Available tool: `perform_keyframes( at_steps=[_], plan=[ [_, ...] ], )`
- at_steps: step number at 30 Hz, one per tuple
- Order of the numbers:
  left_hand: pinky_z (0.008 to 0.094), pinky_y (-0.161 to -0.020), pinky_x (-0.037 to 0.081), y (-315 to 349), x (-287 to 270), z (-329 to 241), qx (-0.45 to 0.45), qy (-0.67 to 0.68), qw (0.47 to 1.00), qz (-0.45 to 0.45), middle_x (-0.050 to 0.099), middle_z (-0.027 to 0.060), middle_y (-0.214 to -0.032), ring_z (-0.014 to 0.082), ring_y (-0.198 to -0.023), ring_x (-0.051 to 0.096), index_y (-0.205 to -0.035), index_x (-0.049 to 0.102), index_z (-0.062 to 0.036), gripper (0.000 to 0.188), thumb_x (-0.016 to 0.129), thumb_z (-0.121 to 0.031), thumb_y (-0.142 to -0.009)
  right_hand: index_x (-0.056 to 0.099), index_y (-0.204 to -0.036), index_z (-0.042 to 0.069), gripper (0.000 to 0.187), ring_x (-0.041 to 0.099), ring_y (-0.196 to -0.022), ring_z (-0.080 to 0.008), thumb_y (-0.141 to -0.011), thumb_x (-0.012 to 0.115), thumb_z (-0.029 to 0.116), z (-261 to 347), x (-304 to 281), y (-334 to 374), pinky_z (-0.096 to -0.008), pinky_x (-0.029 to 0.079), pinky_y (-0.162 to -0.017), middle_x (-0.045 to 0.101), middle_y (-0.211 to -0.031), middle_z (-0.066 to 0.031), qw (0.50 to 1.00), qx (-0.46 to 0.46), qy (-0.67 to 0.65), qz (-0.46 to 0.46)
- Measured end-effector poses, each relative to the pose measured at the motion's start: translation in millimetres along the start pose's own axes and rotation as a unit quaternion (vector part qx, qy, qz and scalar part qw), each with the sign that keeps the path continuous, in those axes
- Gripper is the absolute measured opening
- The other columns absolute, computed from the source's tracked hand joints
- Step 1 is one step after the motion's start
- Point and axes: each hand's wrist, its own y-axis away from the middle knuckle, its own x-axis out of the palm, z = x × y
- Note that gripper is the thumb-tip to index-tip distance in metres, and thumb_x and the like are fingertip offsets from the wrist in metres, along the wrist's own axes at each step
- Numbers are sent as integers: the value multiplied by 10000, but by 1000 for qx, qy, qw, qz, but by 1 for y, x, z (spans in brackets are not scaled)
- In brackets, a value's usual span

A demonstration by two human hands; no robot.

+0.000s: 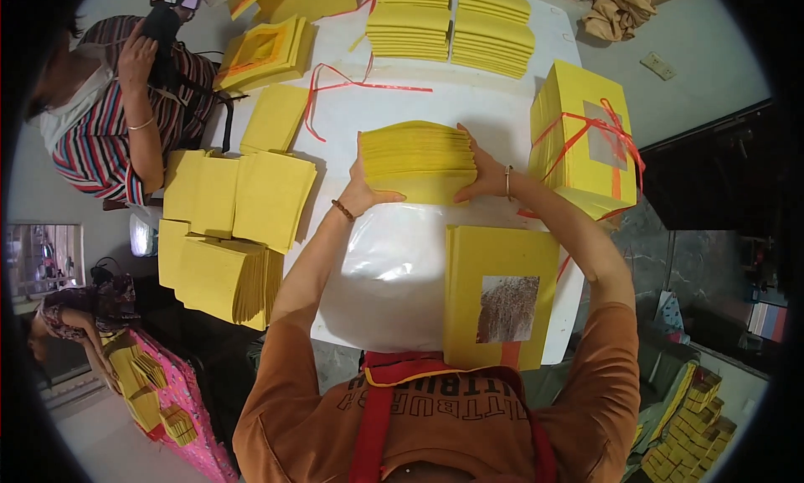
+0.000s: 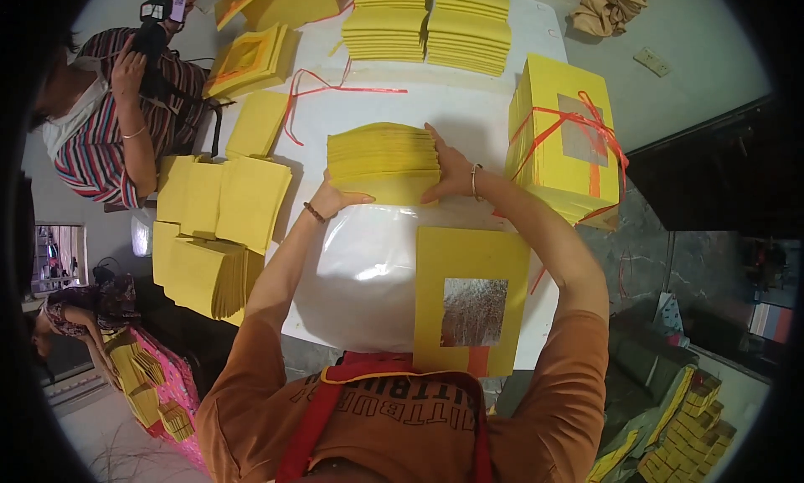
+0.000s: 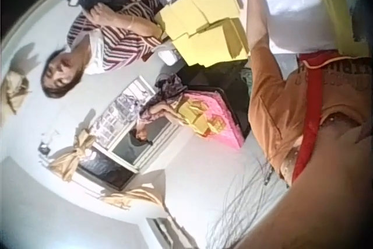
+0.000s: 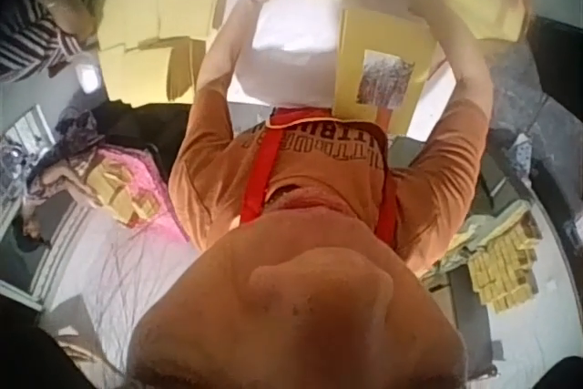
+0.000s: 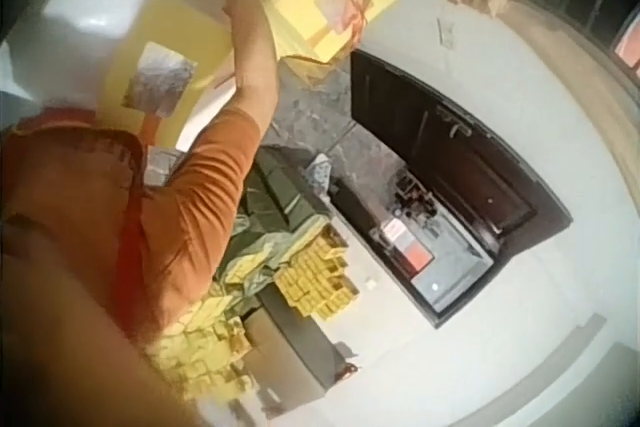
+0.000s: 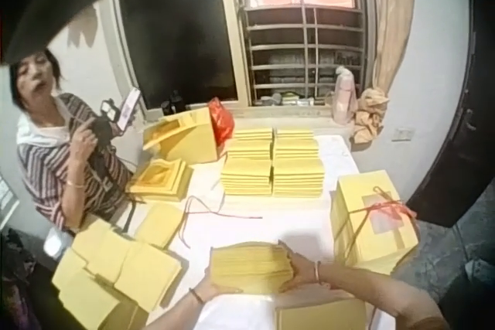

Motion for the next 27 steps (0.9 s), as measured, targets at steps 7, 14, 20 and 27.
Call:
perform_keyframes(
  at_steps=[7, 14, 20, 27],
  plan=[
    [408, -1024, 291, -13, -3, -34, 15, 19, 999, -43, 474, 126, -1249, 291, -1212, 408, -1288, 358, -70, 928, 870, -223, -529, -1, -1442, 52, 1295, 383, -1268, -281, -526, 873, 328, 10, 5, 2, -352, 299, -1056, 394, -1368, -159, 991, -13, -110, -75],
    [389, -951, 392, -11, 0, -35, 84, -150, 980, -103, 514, 117, -1180, 272, -1076, 511, -1355, 300, -78, 920, 825, -220, -613, 312, -1341, 31, 865, 457, -1193, -229, -663, 800, 253, 28, -14, -3, -327, 383, -994, 476, -1278, -112, 978, 68, -186, -63],
    [378, -1047, 319, 3, -5, -103, 116, 400, 898, -145, 422, 125, -1330, 258, -1241, 409, -1445, 74, -111, 892, 668, -340, -819, 436, -1269, 53, 502, 539, -1084, -175, -851, 626, 255, 56, -23, -3, -295, 438, -940, 547, -1190, -62, 809, 108, -578, -1],
    [357, -1028, 336, -18, 40, -147, 163, 381, 874, -254, 372, 88, -1359, 240, -1255, 373, -1405, 205, -115, 851, 735, -291, -763, 419, -1282, 90, 473, 506, -1133, -167, -871, 609, 229, 92, 9, -17, -329, 446, -925, 512, -1240, -48, 827, 53, -547, -117]
  ],
)
